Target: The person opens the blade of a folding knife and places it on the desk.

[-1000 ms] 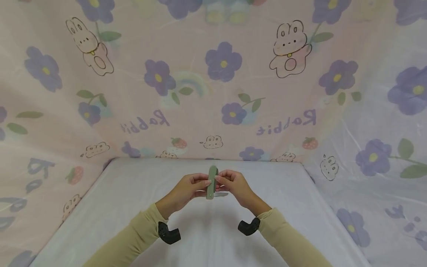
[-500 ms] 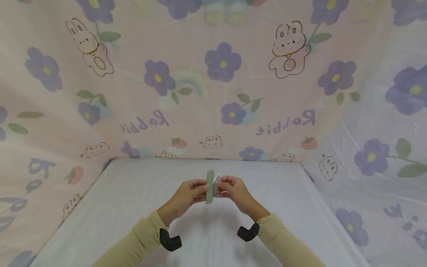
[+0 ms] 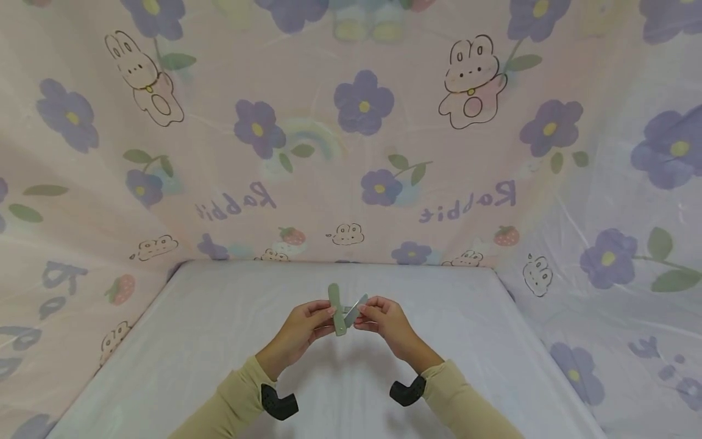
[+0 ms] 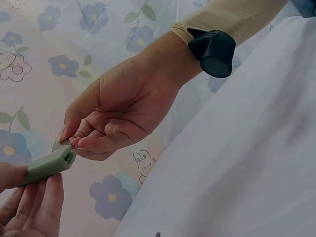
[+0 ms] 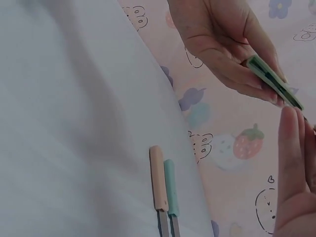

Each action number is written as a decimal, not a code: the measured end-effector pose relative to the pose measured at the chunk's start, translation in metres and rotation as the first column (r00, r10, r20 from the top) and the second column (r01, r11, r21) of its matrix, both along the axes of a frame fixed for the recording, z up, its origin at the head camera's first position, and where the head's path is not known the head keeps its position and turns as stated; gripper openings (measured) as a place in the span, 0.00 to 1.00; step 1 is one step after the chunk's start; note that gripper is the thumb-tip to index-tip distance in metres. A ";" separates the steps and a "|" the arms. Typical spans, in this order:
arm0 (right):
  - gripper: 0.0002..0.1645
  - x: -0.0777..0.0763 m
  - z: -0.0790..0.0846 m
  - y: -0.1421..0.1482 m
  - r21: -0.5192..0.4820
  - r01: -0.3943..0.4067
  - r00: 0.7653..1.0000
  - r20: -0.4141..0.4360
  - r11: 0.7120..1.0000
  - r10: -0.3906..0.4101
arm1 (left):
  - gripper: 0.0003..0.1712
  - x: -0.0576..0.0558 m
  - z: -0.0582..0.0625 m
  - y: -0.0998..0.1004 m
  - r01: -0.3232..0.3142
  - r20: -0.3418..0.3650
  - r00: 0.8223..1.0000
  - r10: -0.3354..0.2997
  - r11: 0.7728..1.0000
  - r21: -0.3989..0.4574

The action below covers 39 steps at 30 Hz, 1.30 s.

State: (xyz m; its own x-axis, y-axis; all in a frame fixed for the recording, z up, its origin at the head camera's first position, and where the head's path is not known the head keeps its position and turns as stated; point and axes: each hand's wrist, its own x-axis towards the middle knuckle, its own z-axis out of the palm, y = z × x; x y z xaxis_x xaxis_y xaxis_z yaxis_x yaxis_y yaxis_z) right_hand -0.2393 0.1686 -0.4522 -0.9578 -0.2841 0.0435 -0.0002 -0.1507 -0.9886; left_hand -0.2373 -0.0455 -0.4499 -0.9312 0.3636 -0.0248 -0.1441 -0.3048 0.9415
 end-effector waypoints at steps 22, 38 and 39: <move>0.11 0.006 -0.027 -0.005 -0.112 0.125 0.981 0.160 0.986 -0.106 | 0.26 0.000 -0.029 -0.006 -0.114 0.102 0.989 0.106 0.990 0.086; 0.08 0.011 -0.051 -0.011 -0.205 0.177 0.959 0.255 0.963 -0.122 | 0.19 0.006 -0.059 -0.004 -0.233 0.265 0.950 0.164 0.938 0.256; 0.08 0.011 -0.052 -0.012 -0.211 0.183 0.957 0.262 0.960 -0.125 | 0.18 0.006 -0.060 -0.003 -0.238 0.265 0.950 0.168 0.935 0.263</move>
State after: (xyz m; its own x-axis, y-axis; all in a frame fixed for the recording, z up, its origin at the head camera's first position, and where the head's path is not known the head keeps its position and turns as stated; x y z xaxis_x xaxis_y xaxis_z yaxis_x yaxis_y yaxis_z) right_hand -0.2278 0.1567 -0.5045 -0.9783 -0.1422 -0.1505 0.1952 -0.3913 -0.8993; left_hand -0.2313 -0.0489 -0.5102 -0.9659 0.1917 -0.1743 -0.2561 -0.6036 0.7551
